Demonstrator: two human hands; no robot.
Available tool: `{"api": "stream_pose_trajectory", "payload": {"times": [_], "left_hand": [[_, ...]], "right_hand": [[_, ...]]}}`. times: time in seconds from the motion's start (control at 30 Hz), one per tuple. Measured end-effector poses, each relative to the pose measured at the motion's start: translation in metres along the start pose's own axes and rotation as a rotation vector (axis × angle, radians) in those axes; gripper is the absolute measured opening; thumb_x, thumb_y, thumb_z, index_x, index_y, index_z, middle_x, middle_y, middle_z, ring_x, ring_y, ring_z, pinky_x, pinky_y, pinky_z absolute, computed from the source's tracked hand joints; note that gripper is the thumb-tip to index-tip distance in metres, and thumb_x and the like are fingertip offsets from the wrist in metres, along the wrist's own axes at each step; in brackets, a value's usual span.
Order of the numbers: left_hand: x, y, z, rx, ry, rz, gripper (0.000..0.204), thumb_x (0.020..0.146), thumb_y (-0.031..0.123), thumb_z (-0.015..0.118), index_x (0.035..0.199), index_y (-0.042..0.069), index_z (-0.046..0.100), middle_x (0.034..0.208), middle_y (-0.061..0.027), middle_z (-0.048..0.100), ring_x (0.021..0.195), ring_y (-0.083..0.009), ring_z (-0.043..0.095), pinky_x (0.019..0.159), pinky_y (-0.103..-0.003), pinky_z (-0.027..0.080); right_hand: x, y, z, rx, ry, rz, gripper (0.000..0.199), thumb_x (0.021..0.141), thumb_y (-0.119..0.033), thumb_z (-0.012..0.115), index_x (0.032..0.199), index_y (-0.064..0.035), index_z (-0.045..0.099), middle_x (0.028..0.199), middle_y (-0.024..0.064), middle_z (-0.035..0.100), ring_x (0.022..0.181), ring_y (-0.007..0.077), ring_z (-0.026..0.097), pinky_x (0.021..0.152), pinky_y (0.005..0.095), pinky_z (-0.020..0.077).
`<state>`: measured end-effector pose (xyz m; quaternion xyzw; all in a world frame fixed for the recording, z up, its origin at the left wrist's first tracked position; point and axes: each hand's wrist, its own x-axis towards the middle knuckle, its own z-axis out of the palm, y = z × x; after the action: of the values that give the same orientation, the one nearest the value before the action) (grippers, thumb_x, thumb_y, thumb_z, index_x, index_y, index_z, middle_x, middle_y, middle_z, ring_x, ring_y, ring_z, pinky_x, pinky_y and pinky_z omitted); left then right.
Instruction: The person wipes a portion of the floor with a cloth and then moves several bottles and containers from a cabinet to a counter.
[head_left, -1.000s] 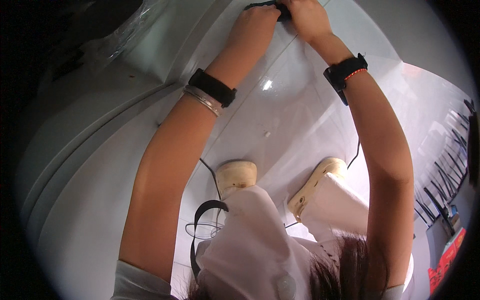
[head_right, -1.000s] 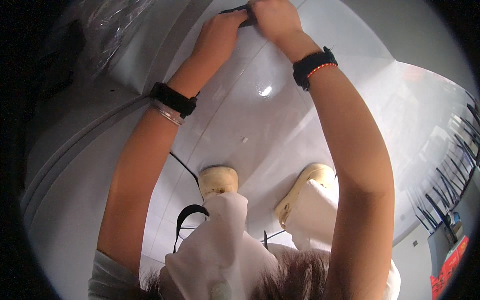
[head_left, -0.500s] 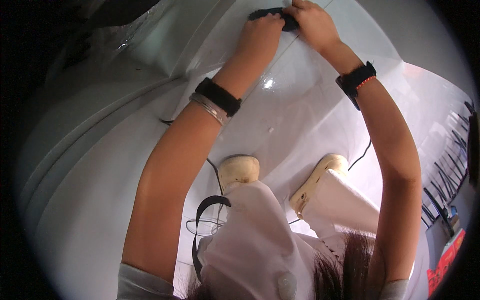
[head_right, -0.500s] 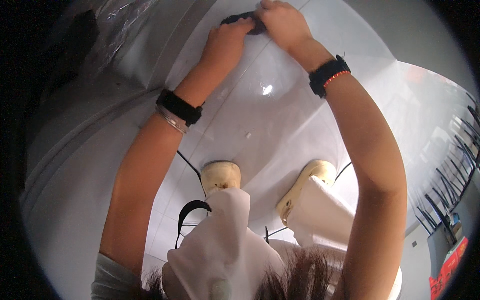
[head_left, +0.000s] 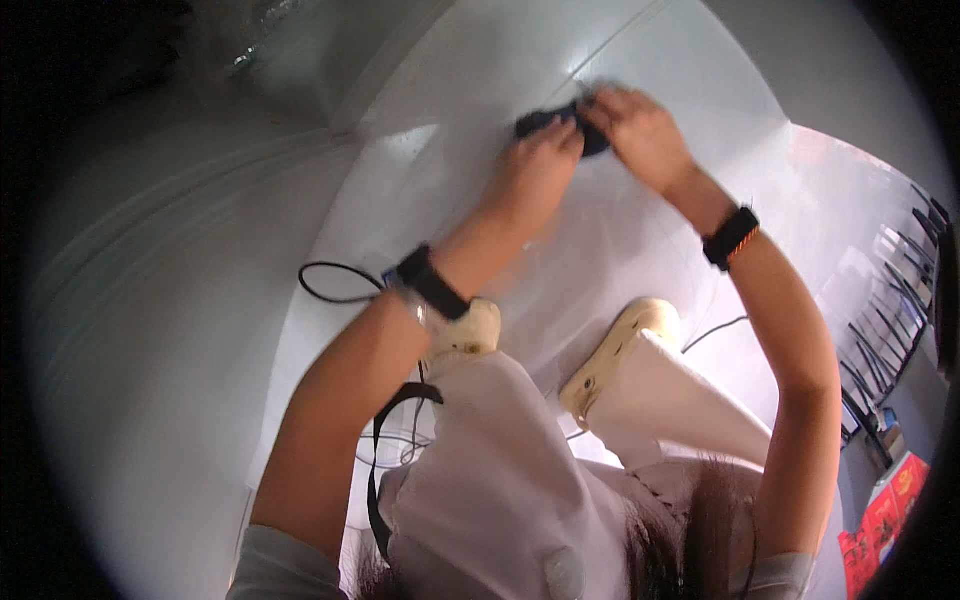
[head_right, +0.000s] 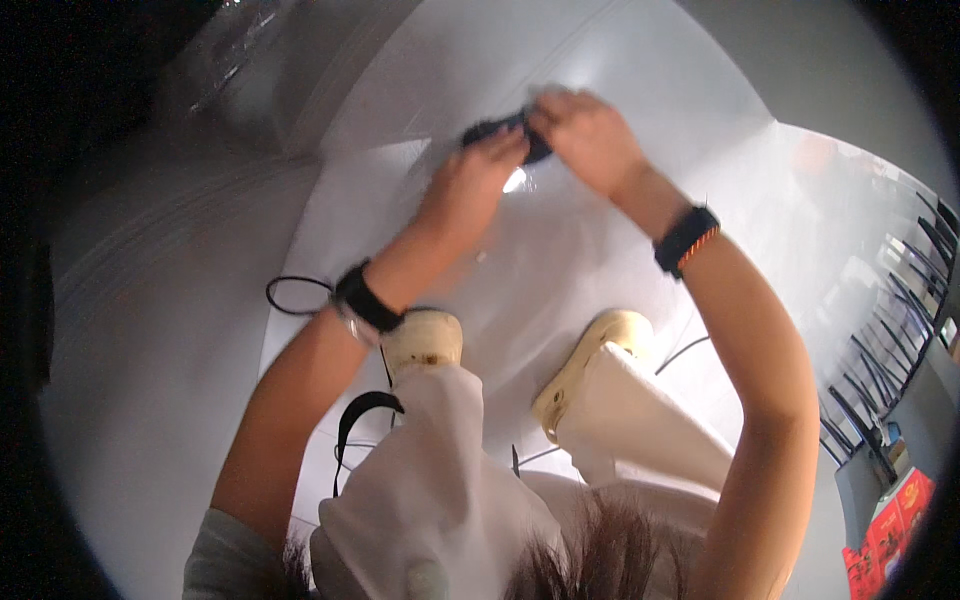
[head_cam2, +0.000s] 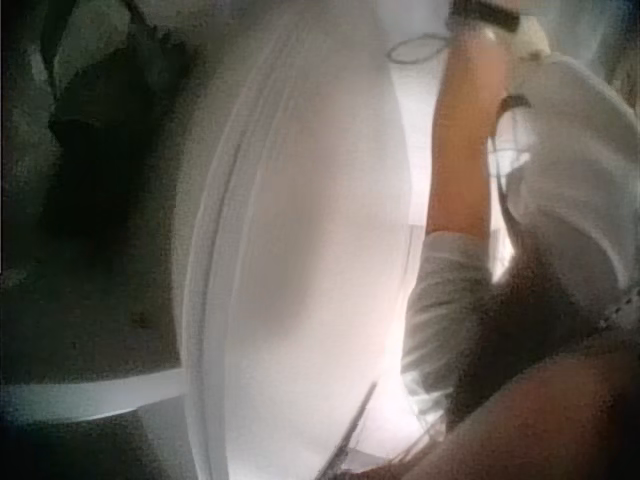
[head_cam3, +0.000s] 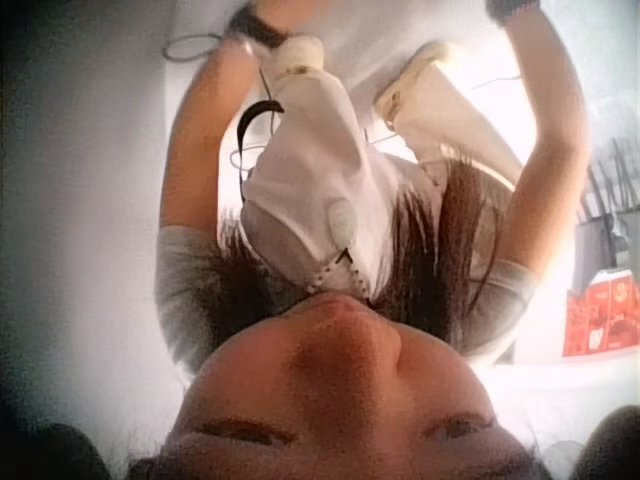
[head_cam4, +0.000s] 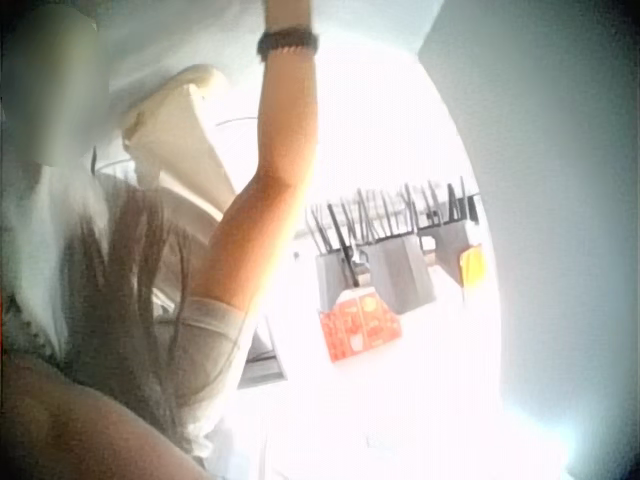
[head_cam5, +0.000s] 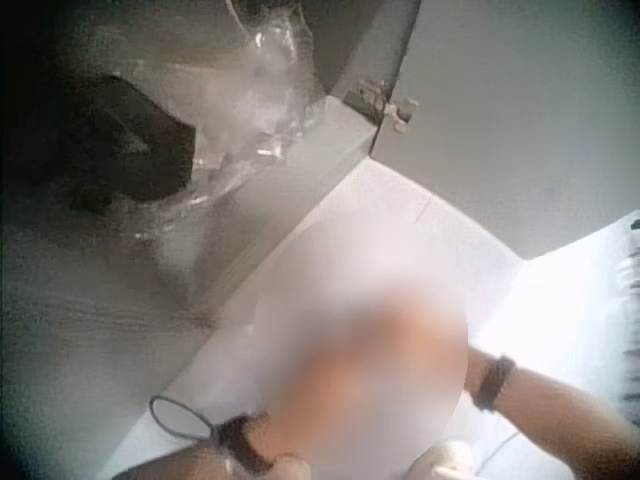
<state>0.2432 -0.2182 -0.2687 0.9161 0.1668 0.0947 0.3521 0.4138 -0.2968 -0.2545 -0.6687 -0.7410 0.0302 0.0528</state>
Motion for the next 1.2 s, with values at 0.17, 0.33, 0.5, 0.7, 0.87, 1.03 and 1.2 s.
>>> {"api": "stream_pose_trajectory", "payload": {"times": [0.17, 0.33, 0.5, 0.7, 0.87, 1.03, 1.2], "left_hand": [[0.027, -0.007, -0.009, -0.013, -0.007, 0.030, 0.027, 0.081, 0.001, 0.046, 0.105, -0.002, 0.059, 0.114, -0.0195, 0.058, 0.109, -0.0325, 0.055, 0.088, -0.038, 0.048], [-0.022, -0.001, 0.008, 0.049, -0.163, 0.093, 0.032, 0.080, -0.003, 0.046, 0.110, -0.002, 0.055, 0.119, -0.0175, 0.056, 0.112, -0.0313, 0.054, 0.088, -0.037, 0.050], [-0.075, 0.037, 0.016, -0.057, -0.165, -0.029, 0.032, 0.079, -0.003, 0.047, 0.110, -0.002, 0.055, 0.116, -0.0176, 0.057, 0.107, -0.0309, 0.057, 0.084, -0.037, 0.051], [-0.039, 0.056, -0.047, -0.197, -0.348, 0.003, 0.032, 0.076, -0.006, 0.047, 0.106, -0.002, 0.058, 0.113, -0.0162, 0.059, 0.097, -0.0324, 0.060, 0.079, -0.039, 0.050], [0.010, 0.067, -0.087, -0.190, -0.282, 0.301, 0.031, 0.075, -0.006, 0.050, 0.105, -0.001, 0.059, 0.106, -0.0115, 0.061, 0.097, -0.0294, 0.058, 0.082, -0.037, 0.049], [0.066, 0.070, -0.081, 0.013, -0.282, 0.437, 0.030, 0.077, -0.002, 0.052, 0.106, 0.001, 0.059, 0.099, -0.0083, 0.060, 0.098, -0.0256, 0.056, 0.082, -0.033, 0.049], [0.124, 0.045, -0.058, 0.273, -0.215, 0.433, 0.034, 0.077, 0.000, 0.053, 0.111, 0.002, 0.057, 0.104, -0.0070, 0.058, 0.099, -0.0243, 0.054, 0.082, -0.032, 0.049]], "right_hand": [[0.009, 0.009, -0.003, -0.004, 0.020, 0.117, 0.014, 0.074, -0.008, 0.053, 0.085, -0.0069, 0.061, 0.085, 0.0063, 0.055, 0.084, 0.0242, 0.058, 0.073, 0.0336, 0.0491], [-0.029, -0.028, 0.001, 0.039, -0.031, 0.059, 0.023, 0.074, -0.008, 0.054, 0.094, -0.0043, 0.063, 0.091, 0.0066, 0.056, 0.088, 0.0231, 0.058, 0.077, 0.0319, 0.0490], [-0.057, -0.057, -0.011, 0.128, -0.255, 0.010, 0.025, 0.073, -0.006, 0.055, 0.096, -0.0059, 0.064, 0.091, 0.0044, 0.056, 0.087, 0.0211, 0.057, 0.078, 0.0314, 0.0481], [-0.043, -0.043, -0.076, 0.119, -0.420, -0.062, 0.030, 0.071, -0.001, 0.057, 0.099, -0.0081, 0.064, 0.091, 0.0044, 0.056, 0.087, 0.0211, 0.057, 0.081, 0.0317, 0.0460], [-0.057, -0.022, -0.136, 0.119, -0.362, 0.063, 0.033, 0.072, 0.002, 0.055, 0.103, -0.0083, 0.062, 0.089, 0.0056, 0.055, 0.085, 0.0221, 0.056, 0.080, 0.0323, 0.0442], [-0.057, 0.024, -0.139, -0.001, -0.242, 0.104, 0.032, 0.073, -0.001, 0.055, 0.103, -0.0086, 0.061, 0.089, 0.0054, 0.055, 0.086, 0.0217, 0.055, 0.080, 0.0322, 0.0439], [-0.041, 0.082, -0.088, -0.171, 0.064, 0.120, 0.021, 0.077, -0.006, 0.053, 0.096, -0.0102, 0.060, 0.094, 0.0055, 0.055, 0.093, 0.0216, 0.054, 0.087, 0.0330, 0.0431]]}}
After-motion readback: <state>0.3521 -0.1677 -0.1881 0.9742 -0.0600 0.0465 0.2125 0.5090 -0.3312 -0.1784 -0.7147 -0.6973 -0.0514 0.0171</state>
